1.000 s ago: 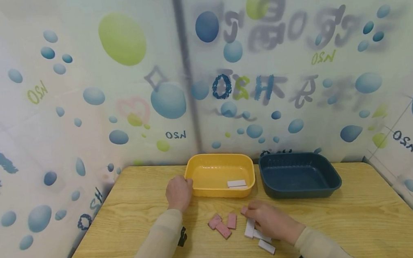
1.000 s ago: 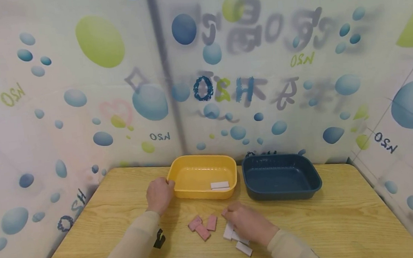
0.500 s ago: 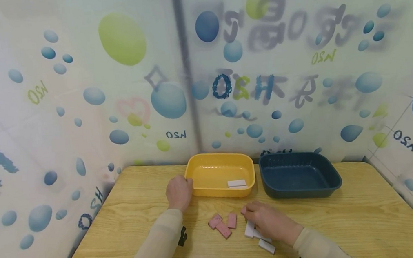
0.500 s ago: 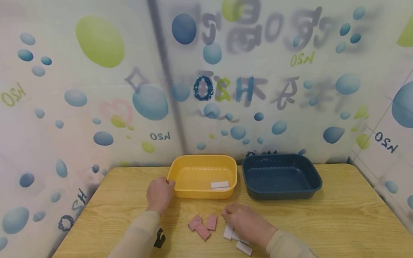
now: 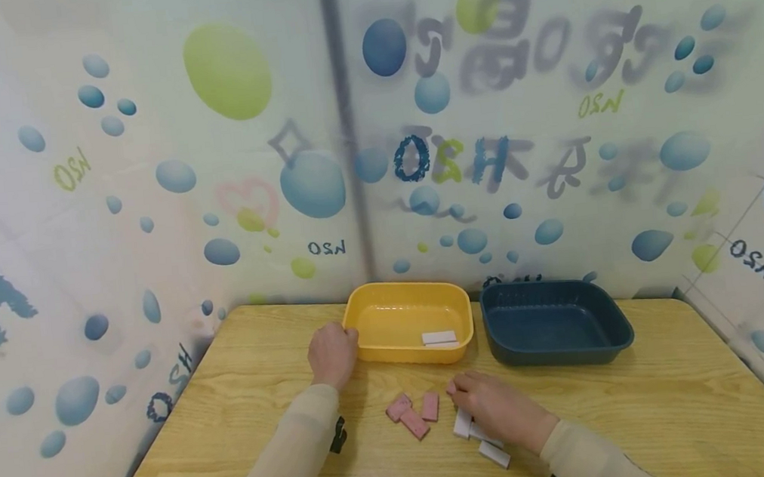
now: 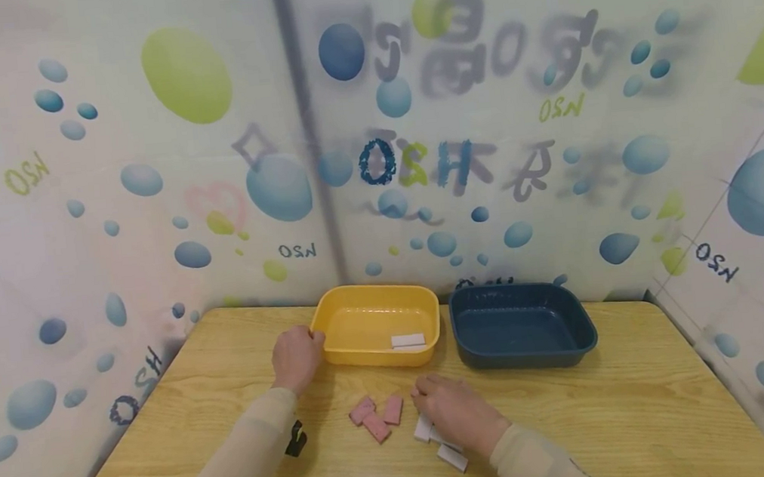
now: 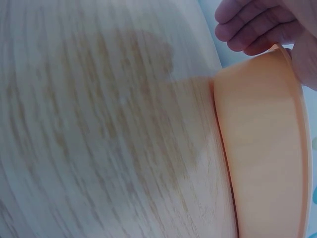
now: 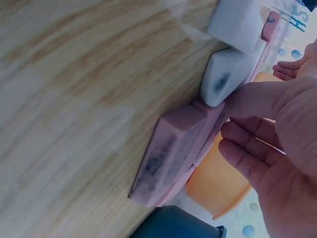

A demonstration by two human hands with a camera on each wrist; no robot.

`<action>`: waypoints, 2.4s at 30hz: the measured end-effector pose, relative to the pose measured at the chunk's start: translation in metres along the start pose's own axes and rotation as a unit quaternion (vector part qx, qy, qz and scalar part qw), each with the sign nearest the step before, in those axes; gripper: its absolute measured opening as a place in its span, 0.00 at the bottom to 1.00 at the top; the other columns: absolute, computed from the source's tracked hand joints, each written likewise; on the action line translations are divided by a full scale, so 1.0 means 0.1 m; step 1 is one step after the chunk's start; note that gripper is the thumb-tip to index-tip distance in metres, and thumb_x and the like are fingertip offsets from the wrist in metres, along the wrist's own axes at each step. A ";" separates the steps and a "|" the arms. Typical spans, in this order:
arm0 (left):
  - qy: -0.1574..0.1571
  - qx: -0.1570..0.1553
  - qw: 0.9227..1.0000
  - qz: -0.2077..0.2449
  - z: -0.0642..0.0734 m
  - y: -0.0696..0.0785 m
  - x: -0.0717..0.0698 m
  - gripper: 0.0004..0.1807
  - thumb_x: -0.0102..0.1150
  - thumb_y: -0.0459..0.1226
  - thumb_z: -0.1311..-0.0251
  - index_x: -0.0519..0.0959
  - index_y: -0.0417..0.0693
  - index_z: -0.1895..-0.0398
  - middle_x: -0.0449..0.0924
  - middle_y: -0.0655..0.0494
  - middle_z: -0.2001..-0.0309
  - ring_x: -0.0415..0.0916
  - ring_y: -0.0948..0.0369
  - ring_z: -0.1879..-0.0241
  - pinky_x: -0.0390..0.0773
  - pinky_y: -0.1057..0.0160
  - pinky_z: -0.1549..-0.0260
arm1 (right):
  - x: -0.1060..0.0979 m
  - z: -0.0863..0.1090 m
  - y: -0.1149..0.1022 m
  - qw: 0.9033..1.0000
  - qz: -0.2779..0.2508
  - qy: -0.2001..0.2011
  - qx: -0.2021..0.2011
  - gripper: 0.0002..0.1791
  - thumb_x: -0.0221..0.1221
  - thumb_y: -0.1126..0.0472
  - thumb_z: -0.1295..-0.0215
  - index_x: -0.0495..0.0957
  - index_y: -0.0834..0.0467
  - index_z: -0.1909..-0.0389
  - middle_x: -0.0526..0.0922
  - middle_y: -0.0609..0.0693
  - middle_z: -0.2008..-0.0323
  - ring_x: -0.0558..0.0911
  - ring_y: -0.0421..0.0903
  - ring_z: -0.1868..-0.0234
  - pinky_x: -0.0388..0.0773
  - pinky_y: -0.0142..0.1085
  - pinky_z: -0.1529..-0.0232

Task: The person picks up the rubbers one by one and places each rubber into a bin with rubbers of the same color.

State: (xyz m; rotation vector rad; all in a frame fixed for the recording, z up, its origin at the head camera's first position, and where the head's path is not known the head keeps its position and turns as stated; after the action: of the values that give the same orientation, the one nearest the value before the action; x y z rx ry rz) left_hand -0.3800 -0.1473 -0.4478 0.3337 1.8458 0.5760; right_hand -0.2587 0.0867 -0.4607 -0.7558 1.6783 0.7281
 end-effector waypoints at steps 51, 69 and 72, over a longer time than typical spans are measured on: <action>0.010 0.008 1.000 0.012 0.01 0.01 -0.02 0.20 0.53 0.34 0.39 0.68 0.47 0.90 0.66 0.54 0.87 0.63 0.59 0.84 0.63 0.62 0.86 | -0.42 -0.02 0.27 0.993 -0.046 0.082 0.076 0.06 0.70 0.63 0.38 0.82 0.59 0.64 0.79 0.49 0.61 0.77 0.43 0.60 0.81 0.39 0.58; 0.024 0.021 0.999 -0.002 0.01 0.02 -0.04 0.20 0.55 0.34 0.40 0.69 0.47 0.91 0.67 0.54 0.87 0.64 0.58 0.84 0.64 0.61 0.86 | -0.59 -0.08 0.48 0.986 -0.022 0.125 0.112 0.08 0.70 0.65 0.40 0.83 0.61 0.61 0.78 0.52 0.60 0.77 0.46 0.59 0.82 0.41 0.56; 0.025 0.022 0.999 -0.003 0.01 0.02 -0.04 0.20 0.54 0.34 0.40 0.69 0.47 0.91 0.67 0.54 0.87 0.63 0.59 0.84 0.64 0.61 0.87 | -0.59 -0.09 0.52 0.984 -0.027 0.127 0.122 0.08 0.70 0.65 0.39 0.83 0.61 0.61 0.77 0.52 0.60 0.76 0.46 0.59 0.81 0.41 0.56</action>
State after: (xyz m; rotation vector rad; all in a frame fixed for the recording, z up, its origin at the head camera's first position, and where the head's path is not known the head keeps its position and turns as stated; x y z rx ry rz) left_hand -0.3781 -0.1469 -0.4439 0.3457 1.9089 0.5450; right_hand -0.2934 0.1176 -0.3967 -0.7390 1.9265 0.3887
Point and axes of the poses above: each hand's wrist, its own z-axis away from the middle knuckle, its own x-axis out of the palm, y = z × x, the point moved 9 cm from there along -z, towards the middle knuckle
